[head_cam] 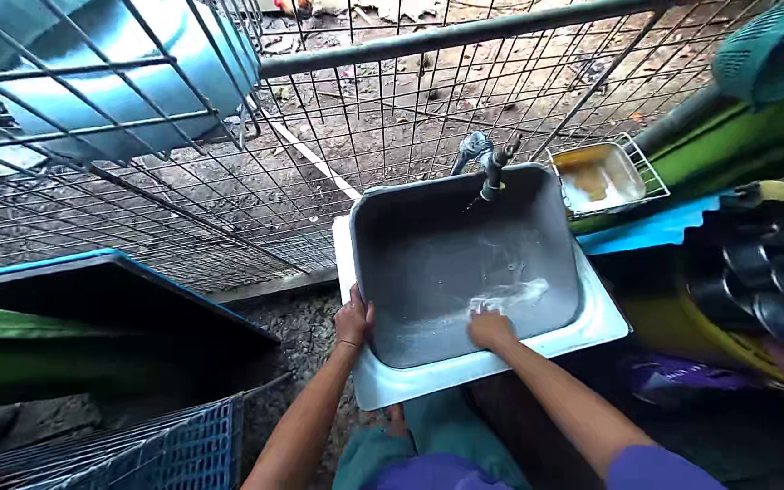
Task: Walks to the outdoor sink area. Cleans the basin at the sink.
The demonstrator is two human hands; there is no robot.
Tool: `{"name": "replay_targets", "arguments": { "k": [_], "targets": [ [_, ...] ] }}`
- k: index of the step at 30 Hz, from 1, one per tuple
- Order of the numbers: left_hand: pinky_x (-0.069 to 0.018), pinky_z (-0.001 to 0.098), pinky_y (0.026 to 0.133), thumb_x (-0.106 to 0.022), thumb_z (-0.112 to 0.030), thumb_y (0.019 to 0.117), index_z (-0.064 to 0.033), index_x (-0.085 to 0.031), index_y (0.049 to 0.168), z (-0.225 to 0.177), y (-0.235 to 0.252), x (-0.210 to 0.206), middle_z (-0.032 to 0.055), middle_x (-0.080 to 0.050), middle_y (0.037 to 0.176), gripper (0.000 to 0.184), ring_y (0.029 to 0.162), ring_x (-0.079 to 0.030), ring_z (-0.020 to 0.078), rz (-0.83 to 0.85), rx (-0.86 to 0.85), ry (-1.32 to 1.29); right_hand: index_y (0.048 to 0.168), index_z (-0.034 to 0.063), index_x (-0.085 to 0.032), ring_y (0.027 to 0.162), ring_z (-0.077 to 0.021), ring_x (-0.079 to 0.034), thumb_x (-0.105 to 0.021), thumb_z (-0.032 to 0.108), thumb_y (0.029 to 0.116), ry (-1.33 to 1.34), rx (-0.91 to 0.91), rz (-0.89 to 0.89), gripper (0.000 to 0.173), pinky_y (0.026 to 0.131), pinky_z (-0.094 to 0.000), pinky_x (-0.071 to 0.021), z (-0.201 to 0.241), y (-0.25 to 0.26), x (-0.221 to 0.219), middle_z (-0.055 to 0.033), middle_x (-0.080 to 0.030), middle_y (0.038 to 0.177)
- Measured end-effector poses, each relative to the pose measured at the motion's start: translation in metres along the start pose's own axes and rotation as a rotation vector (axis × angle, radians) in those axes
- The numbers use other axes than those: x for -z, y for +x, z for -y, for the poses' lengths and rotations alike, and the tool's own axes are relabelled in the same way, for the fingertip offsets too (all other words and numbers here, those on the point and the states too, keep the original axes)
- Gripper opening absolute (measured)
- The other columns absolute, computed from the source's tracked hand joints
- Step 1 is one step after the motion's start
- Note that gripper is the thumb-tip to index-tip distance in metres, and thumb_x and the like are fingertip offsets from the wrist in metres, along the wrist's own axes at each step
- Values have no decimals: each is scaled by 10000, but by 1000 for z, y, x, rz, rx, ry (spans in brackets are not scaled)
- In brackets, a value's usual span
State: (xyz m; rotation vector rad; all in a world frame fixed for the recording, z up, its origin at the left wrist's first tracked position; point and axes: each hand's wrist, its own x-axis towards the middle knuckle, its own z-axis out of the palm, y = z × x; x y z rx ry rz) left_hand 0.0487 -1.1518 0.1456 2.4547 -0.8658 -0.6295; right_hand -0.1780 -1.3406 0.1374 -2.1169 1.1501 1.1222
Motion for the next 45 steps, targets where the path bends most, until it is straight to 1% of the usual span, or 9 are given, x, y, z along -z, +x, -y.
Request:
{"name": "replay_targets", "arguments": {
  "k": [6,10,16,20,24,30,35,39,45],
  "targets": [
    [-509,632,918,-547,-193,989,104,-400,1507,-1,1,-2,321,-711,1080,615,1025,-697,506,9,-14,4,1442,-63,-523,1449,-529,-347,-587,297,1004,117,241,39,571,1130,-713,-309,150,-21,-46,-338,-423,1530],
    [-515,645,881,-561,-184,971,98,-427,1492,1,1,-4,317,-719,1035,607,976,-707,507,-27,-24,14,1355,14,-642,1374,-457,-500,-522,280,1034,61,200,-19,434,1101,-686,-375,71,-10,-29,-258,-585,1426],
    [-500,683,880,-566,-169,969,99,-431,1489,3,2,-6,352,-701,1064,600,986,-689,551,-38,-28,-21,1461,-131,-459,1488,-522,-305,-504,459,1029,61,-87,-51,732,1192,-710,-192,28,-7,-6,-356,-383,1561],
    [-491,694,876,-571,-160,968,126,-421,1481,2,2,-6,386,-686,1041,607,977,-681,575,-63,-39,-21,1421,-27,-576,1418,-446,-464,-411,340,1091,102,270,-61,520,1178,-617,-332,80,-12,-34,-285,-533,1478],
    [-486,710,868,-574,-172,963,131,-431,1468,2,1,-7,389,-682,1034,606,967,-677,583,-69,-40,-11,1263,16,-700,1286,-419,-596,-437,284,1071,79,152,-89,422,1073,-632,-439,-24,-13,-13,-237,-666,1318],
    [-484,723,833,-572,-175,923,157,-449,1442,3,2,-12,401,-680,1002,628,932,-675,604,-136,-52,-3,1540,-116,-349,1576,-478,-73,-457,379,1058,15,-102,-90,700,1252,-647,-22,-111,22,25,-340,-162,1665],
    [-483,726,822,-559,-185,922,180,-462,1415,0,1,-14,415,-671,984,621,918,-676,606,-160,-67,11,1323,-116,-603,1387,-535,-446,-540,316,1029,23,119,120,527,1132,-725,-300,31,-13,4,-353,-528,1438],
    [-491,725,784,-550,-213,897,194,-492,1377,5,1,-20,400,-680,937,632,872,-681,605,-217,-86,35,1301,-71,-635,1335,-469,-534,-486,288,1058,-25,153,113,458,1083,-672,-402,-17,-8,11,-288,-594,1395],
    [-489,740,741,-547,-245,882,191,-524,1345,2,2,-21,409,-673,909,637,841,-673,624,-253,-88,29,1546,-181,-231,1581,-480,-9,-441,217,1062,-350,121,-109,661,1264,-600,44,-155,43,59,-384,-81,1657]
  ]
}}
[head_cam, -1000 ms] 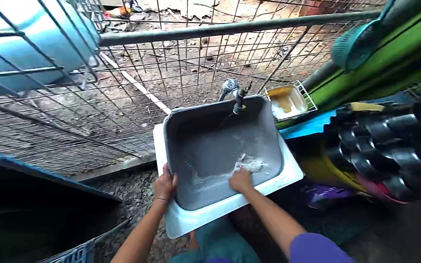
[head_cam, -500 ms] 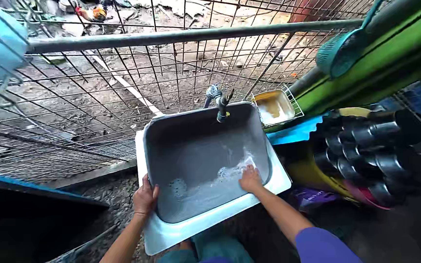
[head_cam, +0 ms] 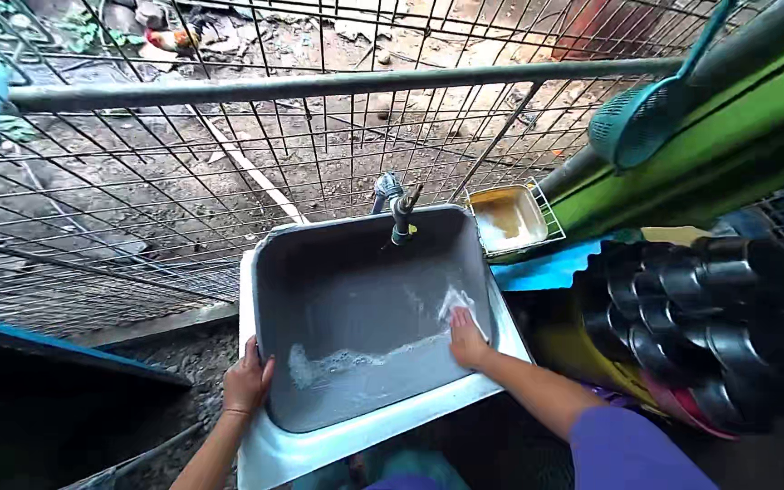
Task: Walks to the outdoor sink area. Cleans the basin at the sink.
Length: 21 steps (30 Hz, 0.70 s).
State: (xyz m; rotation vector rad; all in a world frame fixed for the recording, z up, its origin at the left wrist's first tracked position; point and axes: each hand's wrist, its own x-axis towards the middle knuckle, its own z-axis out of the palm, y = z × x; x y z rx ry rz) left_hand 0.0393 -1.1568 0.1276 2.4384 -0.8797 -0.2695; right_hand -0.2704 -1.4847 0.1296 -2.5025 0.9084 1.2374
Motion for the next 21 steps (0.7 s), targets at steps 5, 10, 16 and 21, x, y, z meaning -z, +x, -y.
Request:
{"name": "replay_targets", "arguments": {
  "k": [5,10,16,21],
  "targets": [
    [-493,726,708,-542,-256,865,208,-542,1310,-2,1,0,391,-678,867,643,803,-684,601,-17,-22,37,1548,-180,-224,1586,-455,-63,-422,-5,992,-98,14,-494,616,1290,-546,0,-25,64,118,-377,-119,1654],
    [-496,719,702,-542,-275,860,195,-559,1293,0,2,-3,380,-682,860,639,799,-687,593,-20,-15,46,1602,-116,-57,1576,-492,-8,-592,372,946,245,-64,-313,977,1275,-600,-14,11,53,55,-364,-5,1672],
    [-488,730,745,-552,-265,869,183,-520,1341,-4,-2,2,406,-669,909,652,854,-672,620,43,25,40,1597,-123,-48,1560,-535,15,-469,576,1031,530,-110,-196,994,1283,-568,-82,101,17,-16,-398,44,1651],
    [-487,734,752,-561,-238,875,195,-508,1348,-5,1,4,412,-667,911,643,852,-673,616,38,16,48,1622,-41,-192,1586,-459,-50,-442,456,1063,416,-21,-638,789,1288,-583,-27,70,85,54,-315,-96,1687]
  ]
}}
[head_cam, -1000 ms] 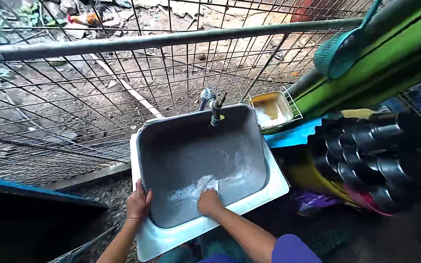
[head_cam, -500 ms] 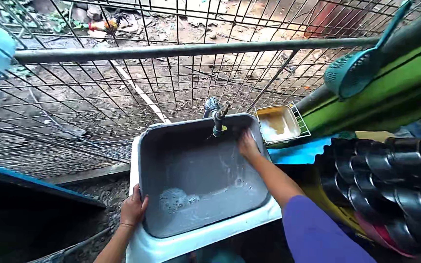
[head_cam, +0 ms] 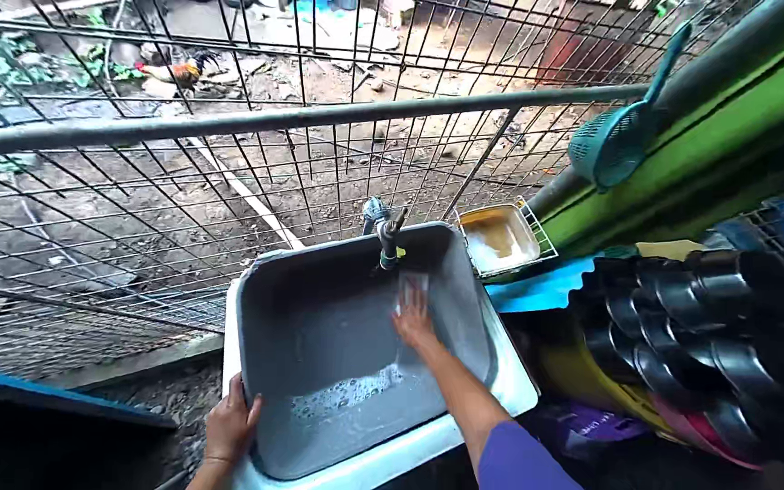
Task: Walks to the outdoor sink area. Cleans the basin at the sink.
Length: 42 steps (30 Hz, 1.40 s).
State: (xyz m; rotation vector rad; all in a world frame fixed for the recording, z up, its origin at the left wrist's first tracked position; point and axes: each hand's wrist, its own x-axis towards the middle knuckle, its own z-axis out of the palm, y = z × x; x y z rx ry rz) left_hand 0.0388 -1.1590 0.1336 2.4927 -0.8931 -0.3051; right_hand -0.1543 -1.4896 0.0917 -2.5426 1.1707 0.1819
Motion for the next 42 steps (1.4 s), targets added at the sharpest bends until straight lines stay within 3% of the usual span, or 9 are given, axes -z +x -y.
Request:
{"name": "replay_targets", "arguments": {
  "k": [8,12,16,22,27,30,33,39,42],
  "targets": [
    [-487,740,796,-581,-248,889,185,-513,1360,4,0,0,407,-676,981,643,906,-674,612,31,10,5,1592,-115,45,1529,-574,135,-526,729,932,144,-304,299,1214,1256,-627,35,42,-83,-41,-418,147,1623],
    [-501,704,873,-626,-205,910,132,-513,1408,1,-2,9,364,-700,1035,612,973,-687,566,101,82,-4,1615,-64,-182,1562,-531,-33,-538,563,999,132,-75,101,949,1261,-650,-54,33,-52,-29,-373,-64,1664],
    [-528,684,807,-615,-205,876,153,-548,1357,4,0,4,340,-716,970,603,900,-711,541,34,11,-21,1616,-81,-39,1555,-535,84,-473,520,1046,183,-403,8,935,1263,-627,6,-2,-32,-13,-386,95,1652],
    [-533,671,785,-568,-241,902,146,-568,1341,8,0,4,326,-720,940,585,878,-716,528,43,-8,-41,1598,-103,47,1524,-602,76,-574,707,930,298,-542,360,1220,1248,-648,-70,153,-99,-68,-427,144,1620],
    [-544,661,752,-474,-247,975,162,-634,1209,13,1,-3,326,-713,901,498,846,-719,521,-67,-53,-110,1605,-98,15,1529,-593,78,-496,471,1051,503,-426,326,945,1262,-618,-73,270,-103,-92,-425,135,1622],
    [-544,659,746,-411,-266,1028,162,-639,1204,15,-1,-2,327,-712,894,516,842,-720,519,-75,-60,-91,1581,-102,-254,1562,-528,-33,-448,206,1056,554,-27,263,639,1281,-590,-77,249,-125,-110,-384,-54,1658],
    [-541,659,754,-396,-281,1035,156,-636,1207,14,0,-3,324,-712,901,527,854,-721,514,-56,-66,-89,1578,-26,-355,1591,-377,-150,-466,230,1072,429,287,578,578,1286,-537,-136,194,-126,-96,-238,-199,1695],
    [-550,654,725,-434,-292,1027,146,-656,1182,20,2,-4,309,-714,875,515,816,-724,501,-56,-91,-100,1465,73,-581,1462,-372,-437,-555,364,1023,80,27,618,530,1236,-591,-236,65,-126,-31,-181,-562,1500],
    [-550,644,717,-397,-259,1044,152,-665,1150,21,3,-6,313,-711,866,502,811,-724,498,-75,-97,-123,1511,16,-498,1475,-450,-371,-486,396,1064,7,-73,634,587,1189,-619,-301,69,-131,-18,-257,-444,1565]
  ]
}}
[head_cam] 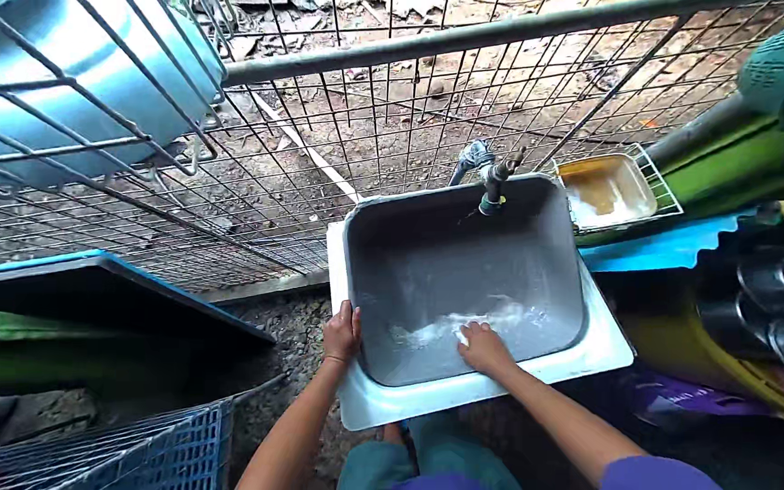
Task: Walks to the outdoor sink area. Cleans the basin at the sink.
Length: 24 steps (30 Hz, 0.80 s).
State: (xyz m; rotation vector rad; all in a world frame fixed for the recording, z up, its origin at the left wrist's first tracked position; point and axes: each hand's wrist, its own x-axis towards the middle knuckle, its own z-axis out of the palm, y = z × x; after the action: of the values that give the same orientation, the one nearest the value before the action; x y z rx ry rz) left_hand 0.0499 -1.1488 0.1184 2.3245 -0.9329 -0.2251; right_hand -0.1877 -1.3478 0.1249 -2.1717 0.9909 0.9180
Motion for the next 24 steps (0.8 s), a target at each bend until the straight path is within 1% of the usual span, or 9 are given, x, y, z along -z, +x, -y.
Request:
{"name": "replay_targets", "arguments": {
  "k": [3,6,8,11,14,16,19,22,24],
  "targets": [
    [-545,651,730,-385,-220,1054,153,-665,1159,-3,1,1,320,-709,862,478,818,-721,511,3,13,-10,1518,-20,-467,1482,-479,-350,-502,372,1071,94,93,8,596,1198,-631,-291,58,3,-21,-297,-408,1575],
    [-545,638,704,-379,-232,1051,143,-678,1115,-3,0,1,302,-704,810,484,784,-722,498,1,17,11,1372,-40,-601,1329,-441,-555,-568,293,1040,300,139,-14,471,1122,-595,-426,124,20,-42,-291,-600,1383],
    [-550,633,699,-371,-237,1052,146,-677,1112,-4,0,0,299,-703,803,494,777,-723,492,-8,14,4,1349,-39,-606,1262,-433,-608,-542,278,1056,469,70,-34,437,1074,-595,-465,165,36,-39,-287,-643,1310],
    [-563,609,671,-356,-253,1045,158,-678,1107,-1,0,-2,289,-706,791,525,738,-728,469,-78,-16,-9,1349,-74,-599,1250,-425,-618,-484,240,1092,751,73,-295,422,1085,-556,-465,212,64,2,-303,-645,1301],
    [-562,610,663,-357,-251,1046,165,-666,1134,-2,1,-2,292,-701,780,525,731,-725,473,-50,-10,0,1426,-152,-479,1398,-416,-490,-467,106,1076,945,256,-595,435,1197,-460,-369,254,80,83,-354,-501,1459],
    [-561,623,680,-354,-246,1053,159,-668,1150,-2,-3,-1,296,-708,800,521,756,-727,485,-19,14,19,1466,-162,-424,1446,-396,-441,-436,63,1064,1077,344,-635,462,1226,-434,-322,265,83,86,-355,-451,1509],
    [-556,622,676,-348,-252,1045,159,-682,1073,-1,-2,-1,296,-698,773,530,744,-721,489,-56,37,-8,1543,-115,-341,1495,-350,-396,-375,90,1091,1075,380,-392,497,1257,-420,-282,235,41,14,-304,-397,1582],
    [-555,628,773,-326,-211,1055,179,-665,1125,-5,-1,4,327,-709,860,522,836,-724,502,-28,68,-89,1553,-124,-302,1519,-376,-350,-363,115,1109,1075,252,-215,508,1272,-446,-248,209,15,-51,-315,-338,1611],
    [-558,621,778,-321,-218,1059,174,-669,1115,-2,-2,3,324,-713,874,528,840,-728,492,-50,61,-118,1527,-110,-373,1482,-375,-405,-375,149,1117,1146,196,-266,485,1248,-466,-289,229,24,-24,-311,-413,1567]
  ]
}}
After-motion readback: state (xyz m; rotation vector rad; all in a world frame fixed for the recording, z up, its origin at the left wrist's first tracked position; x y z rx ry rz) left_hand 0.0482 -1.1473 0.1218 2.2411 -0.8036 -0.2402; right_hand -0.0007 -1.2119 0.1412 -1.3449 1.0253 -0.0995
